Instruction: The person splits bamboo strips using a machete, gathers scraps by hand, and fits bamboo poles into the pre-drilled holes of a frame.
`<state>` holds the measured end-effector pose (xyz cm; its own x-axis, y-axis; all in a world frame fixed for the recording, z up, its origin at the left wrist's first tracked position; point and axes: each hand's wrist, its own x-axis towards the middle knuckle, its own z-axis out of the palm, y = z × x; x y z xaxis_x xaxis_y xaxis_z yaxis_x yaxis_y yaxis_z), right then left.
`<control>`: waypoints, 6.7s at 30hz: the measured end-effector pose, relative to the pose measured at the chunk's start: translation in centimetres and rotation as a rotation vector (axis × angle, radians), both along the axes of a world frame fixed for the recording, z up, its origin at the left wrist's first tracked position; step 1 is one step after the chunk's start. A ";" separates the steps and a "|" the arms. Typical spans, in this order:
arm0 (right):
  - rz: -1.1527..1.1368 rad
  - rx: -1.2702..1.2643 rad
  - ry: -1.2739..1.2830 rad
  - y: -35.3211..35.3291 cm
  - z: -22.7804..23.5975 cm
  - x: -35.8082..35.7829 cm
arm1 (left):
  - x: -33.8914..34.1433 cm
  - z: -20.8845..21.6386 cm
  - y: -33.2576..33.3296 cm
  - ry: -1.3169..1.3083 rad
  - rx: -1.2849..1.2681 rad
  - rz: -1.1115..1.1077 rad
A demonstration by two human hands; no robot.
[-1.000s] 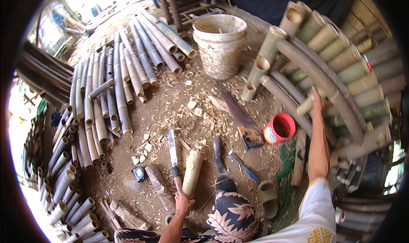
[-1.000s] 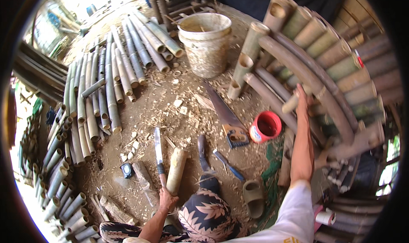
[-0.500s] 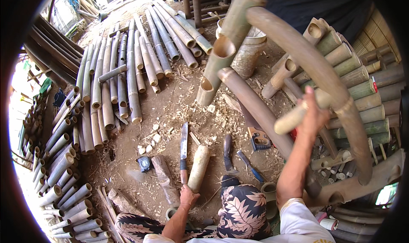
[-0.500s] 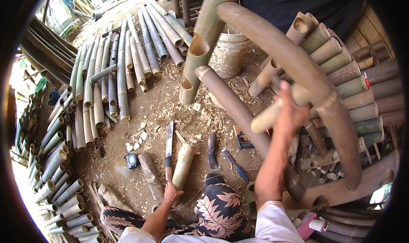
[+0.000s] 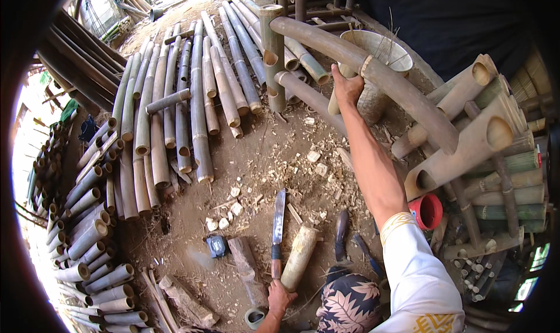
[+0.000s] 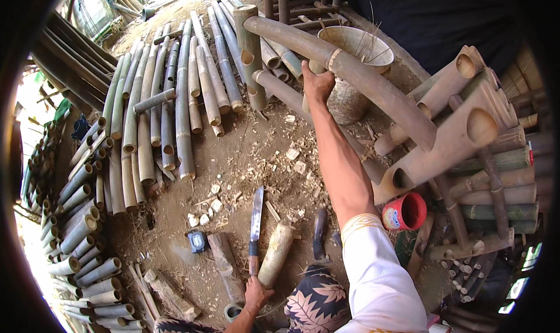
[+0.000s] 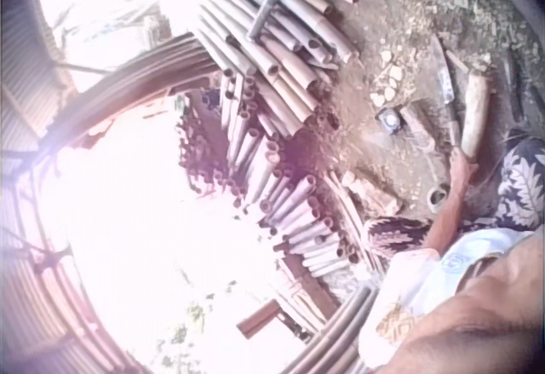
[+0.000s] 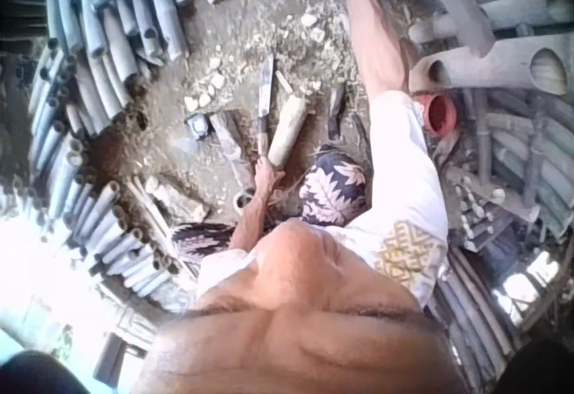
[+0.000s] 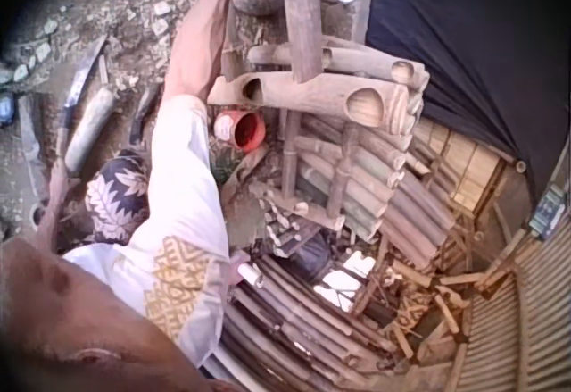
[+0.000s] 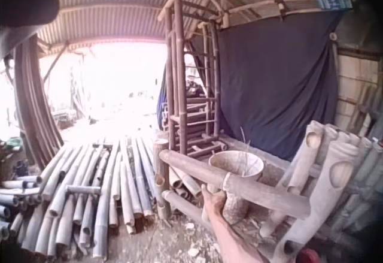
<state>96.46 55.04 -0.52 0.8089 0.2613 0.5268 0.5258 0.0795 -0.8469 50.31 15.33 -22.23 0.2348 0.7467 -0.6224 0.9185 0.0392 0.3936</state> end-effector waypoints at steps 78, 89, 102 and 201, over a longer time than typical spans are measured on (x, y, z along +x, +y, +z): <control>-0.148 -0.007 -0.155 -16.3 3.3 -8.2 | 0.0 -1.1 0.0 0.012 0.061 0.004; -0.066 -0.154 -0.027 -8.1 -1.5 -5.4 | 0.8 0.1 1.3 0.276 0.022 -0.215; 0.595 -0.294 0.300 -41.7 -7.2 -14.1 | 35.7 36.5 16.3 -1.188 1.085 -0.866; 0.707 -0.795 1.234 -34.2 -12.6 -21.3 | -50.9 0.5 -10.9 0.551 0.318 0.850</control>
<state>75.18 20.79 -13.14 0.2213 0.6171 -0.7552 -0.4141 -0.6416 -0.6456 -0.63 4.39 -21.74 -0.6955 0.6802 -0.2315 0.6925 0.7205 0.0365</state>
